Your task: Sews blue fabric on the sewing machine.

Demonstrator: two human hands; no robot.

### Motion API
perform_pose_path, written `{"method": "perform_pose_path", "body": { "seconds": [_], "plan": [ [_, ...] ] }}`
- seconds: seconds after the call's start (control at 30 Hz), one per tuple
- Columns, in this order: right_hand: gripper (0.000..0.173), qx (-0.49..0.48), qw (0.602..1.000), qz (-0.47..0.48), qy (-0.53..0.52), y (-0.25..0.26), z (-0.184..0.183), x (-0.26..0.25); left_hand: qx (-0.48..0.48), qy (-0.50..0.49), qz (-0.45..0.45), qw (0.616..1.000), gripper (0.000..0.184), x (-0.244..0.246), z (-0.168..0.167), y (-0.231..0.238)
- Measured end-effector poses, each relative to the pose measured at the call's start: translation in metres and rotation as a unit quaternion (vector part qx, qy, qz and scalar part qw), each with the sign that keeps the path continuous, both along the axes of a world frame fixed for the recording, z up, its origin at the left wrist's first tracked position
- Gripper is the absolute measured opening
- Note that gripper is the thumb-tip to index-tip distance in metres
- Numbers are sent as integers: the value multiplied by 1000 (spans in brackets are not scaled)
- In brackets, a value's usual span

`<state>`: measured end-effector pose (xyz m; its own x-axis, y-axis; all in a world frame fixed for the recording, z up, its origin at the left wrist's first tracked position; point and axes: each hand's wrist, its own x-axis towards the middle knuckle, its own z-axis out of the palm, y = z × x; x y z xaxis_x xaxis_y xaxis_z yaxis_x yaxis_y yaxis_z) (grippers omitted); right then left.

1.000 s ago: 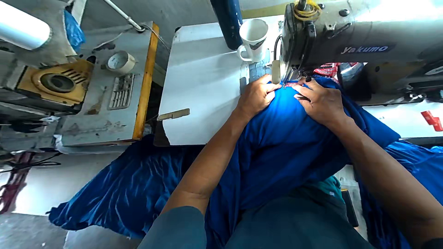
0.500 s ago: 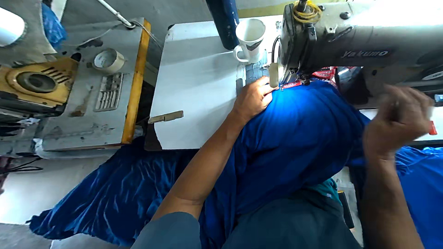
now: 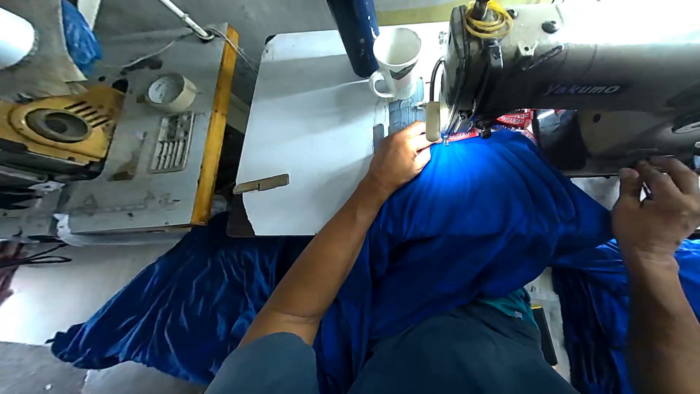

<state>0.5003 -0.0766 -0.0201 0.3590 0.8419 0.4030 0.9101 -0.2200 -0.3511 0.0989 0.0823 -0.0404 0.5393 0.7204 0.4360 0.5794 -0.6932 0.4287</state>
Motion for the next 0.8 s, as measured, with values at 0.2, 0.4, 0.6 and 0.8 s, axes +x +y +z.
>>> {"method": "perform_pose_path", "body": {
  "seconds": [0.2,0.4,0.6,0.8],
  "plan": [
    [47,4,1000,-11,10,0,-3,1,0,-2,2,1000,30,0,1,0],
    [45,12,1000,-11,-1,0,-2,-2,0,-5,-10,1000,29,-2,-2,1],
    [45,17,1000,-4,-4,0,-5,0,0,-4,-14,1000,29,-3,-2,0],
    [47,8,1000,-10,0,0,-3,0,3,-11,-16,1000,29,-3,0,-1]
  ]
}}
